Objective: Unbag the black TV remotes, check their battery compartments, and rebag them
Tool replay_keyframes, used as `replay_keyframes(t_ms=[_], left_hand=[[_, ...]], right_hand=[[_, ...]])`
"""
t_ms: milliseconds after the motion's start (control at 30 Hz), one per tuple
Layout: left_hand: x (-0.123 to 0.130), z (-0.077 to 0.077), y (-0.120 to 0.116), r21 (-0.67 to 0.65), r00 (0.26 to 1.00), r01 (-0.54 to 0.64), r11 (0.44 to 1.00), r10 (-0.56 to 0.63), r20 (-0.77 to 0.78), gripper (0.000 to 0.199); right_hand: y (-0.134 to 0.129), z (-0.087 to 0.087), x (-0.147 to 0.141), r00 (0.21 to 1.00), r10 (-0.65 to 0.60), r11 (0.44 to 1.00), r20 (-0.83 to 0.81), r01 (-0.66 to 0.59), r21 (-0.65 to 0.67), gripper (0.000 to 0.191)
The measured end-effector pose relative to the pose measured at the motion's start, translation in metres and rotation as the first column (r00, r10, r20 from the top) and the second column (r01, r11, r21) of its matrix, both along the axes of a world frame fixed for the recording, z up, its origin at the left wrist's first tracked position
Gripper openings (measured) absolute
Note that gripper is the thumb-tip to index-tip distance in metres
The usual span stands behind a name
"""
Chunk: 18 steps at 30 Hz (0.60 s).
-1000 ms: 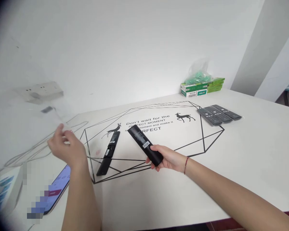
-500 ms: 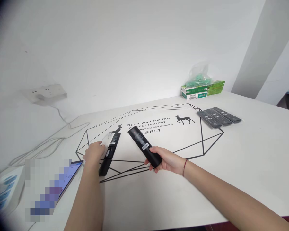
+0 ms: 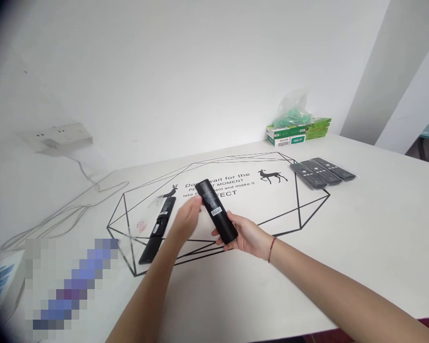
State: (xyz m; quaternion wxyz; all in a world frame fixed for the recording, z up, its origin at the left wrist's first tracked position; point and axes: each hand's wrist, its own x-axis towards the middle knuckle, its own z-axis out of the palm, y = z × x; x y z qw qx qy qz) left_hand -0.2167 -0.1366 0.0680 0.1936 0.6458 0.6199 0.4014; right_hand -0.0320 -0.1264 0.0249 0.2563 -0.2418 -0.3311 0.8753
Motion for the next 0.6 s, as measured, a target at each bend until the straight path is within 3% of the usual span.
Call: replay_keyframes(t_ms=[100, 167, 300, 467, 600], left_hand=[[0.022, -0.009, -0.006, -0.064, 0.972, 0.225, 0.972, -0.220, 0.086, 0.041], [0.026, -0.015, -0.007, -0.089, 0.953, 0.285, 0.954, -0.273, 0.129, 0.040], [0.024, -0.022, -0.001, -0.114, 0.953, 0.285, 0.952, -0.269, 0.139, 0.040], [0.027, -0.023, 0.002, -0.114, 0.918, 0.346, 0.931, -0.311, 0.244, 0.030], [0.031, -0.024, 0.002, -0.142, 0.891, 0.328, 0.934, -0.255, 0.376, 0.027]], right_hand=[[0.000, 0.000, 0.001, 0.998, -0.059, 0.995, -0.038, 0.062, 0.082, 0.035], [0.001, 0.000, 0.001, 0.993, -0.098, 0.981, -0.067, 0.108, 0.160, 0.027], [0.002, 0.000, -0.001, 0.982, -0.184, 0.928, -0.040, 0.187, 0.321, 0.031], [0.002, -0.003, -0.003, 0.900, -0.411, 0.822, 0.147, 0.296, 0.486, 0.042], [0.001, -0.002, -0.004, 0.926, -0.349, 0.829, 0.140, 0.236, 0.506, 0.040]])
